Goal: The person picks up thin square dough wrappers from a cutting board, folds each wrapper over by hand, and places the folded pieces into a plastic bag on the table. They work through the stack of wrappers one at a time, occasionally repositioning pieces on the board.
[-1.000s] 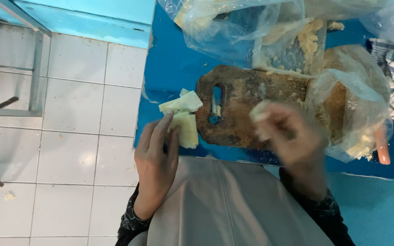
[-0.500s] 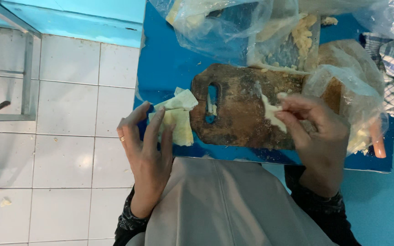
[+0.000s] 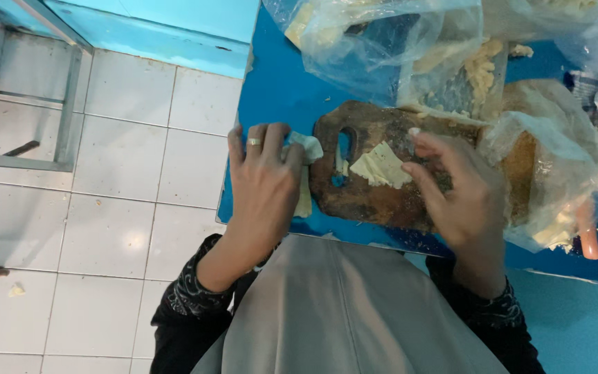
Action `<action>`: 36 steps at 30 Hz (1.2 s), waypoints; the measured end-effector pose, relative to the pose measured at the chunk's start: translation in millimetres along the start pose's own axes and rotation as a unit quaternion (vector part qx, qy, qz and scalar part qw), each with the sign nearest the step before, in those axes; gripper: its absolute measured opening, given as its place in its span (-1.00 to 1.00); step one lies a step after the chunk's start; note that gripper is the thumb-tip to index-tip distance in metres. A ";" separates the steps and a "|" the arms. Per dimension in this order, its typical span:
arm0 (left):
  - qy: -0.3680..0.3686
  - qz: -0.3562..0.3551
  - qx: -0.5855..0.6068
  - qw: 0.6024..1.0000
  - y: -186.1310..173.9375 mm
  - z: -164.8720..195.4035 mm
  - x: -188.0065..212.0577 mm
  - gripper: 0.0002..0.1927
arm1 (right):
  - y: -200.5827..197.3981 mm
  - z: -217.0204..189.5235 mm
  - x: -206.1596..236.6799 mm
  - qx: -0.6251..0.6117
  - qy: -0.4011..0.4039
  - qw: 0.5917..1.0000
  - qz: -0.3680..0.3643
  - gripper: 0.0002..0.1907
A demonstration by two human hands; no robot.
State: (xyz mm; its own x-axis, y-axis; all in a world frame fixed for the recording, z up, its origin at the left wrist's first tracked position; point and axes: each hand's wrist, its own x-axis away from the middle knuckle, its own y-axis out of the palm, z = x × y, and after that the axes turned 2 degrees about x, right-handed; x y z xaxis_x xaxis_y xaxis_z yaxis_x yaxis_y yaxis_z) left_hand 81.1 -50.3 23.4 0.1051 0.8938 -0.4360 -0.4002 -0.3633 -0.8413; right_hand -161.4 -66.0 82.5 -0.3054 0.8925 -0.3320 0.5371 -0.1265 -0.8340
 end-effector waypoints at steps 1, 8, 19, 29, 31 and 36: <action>-0.007 0.005 0.011 1.000 -0.1 -0.3 -3.5 -0.89 | -2.4 0.7 4.2 -0.023 0.018 1.000 0.004 -0.64; -0.136 0.058 0.641 0.753 -23.6 8.9 15.1 -0.83 | -4.2 11.4 28.4 -0.309 0.094 0.946 0.026 -0.75; -0.229 -0.168 0.855 0.433 17.3 38.5 29.0 -0.51 | 12.9 15.3 35.4 -0.530 0.095 0.835 -0.110 -0.55; -0.069 -0.190 0.708 0.676 11.2 43.1 22.8 -0.68 | 5.3 27.8 32.4 -0.473 0.103 0.873 -0.057 -0.46; -0.072 -0.209 0.714 0.664 10.0 42.8 21.2 -0.65 | 3.5 29.6 33.5 -0.496 0.107 0.858 -0.087 -0.45; -0.140 -0.265 0.772 0.560 16.9 46.4 15.0 -0.59 | 10.9 29.5 44.3 -0.462 0.143 0.871 -0.087 -0.43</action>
State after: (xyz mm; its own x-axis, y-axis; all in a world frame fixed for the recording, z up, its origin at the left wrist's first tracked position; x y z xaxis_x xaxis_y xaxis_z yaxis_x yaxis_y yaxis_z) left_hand 33.7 -30.8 17.5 0.5212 0.8534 -0.0072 -0.7135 0.4404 0.5450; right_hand -192.3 -40.6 45.7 -0.3077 0.9515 -0.0026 0.9461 0.3057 -0.1072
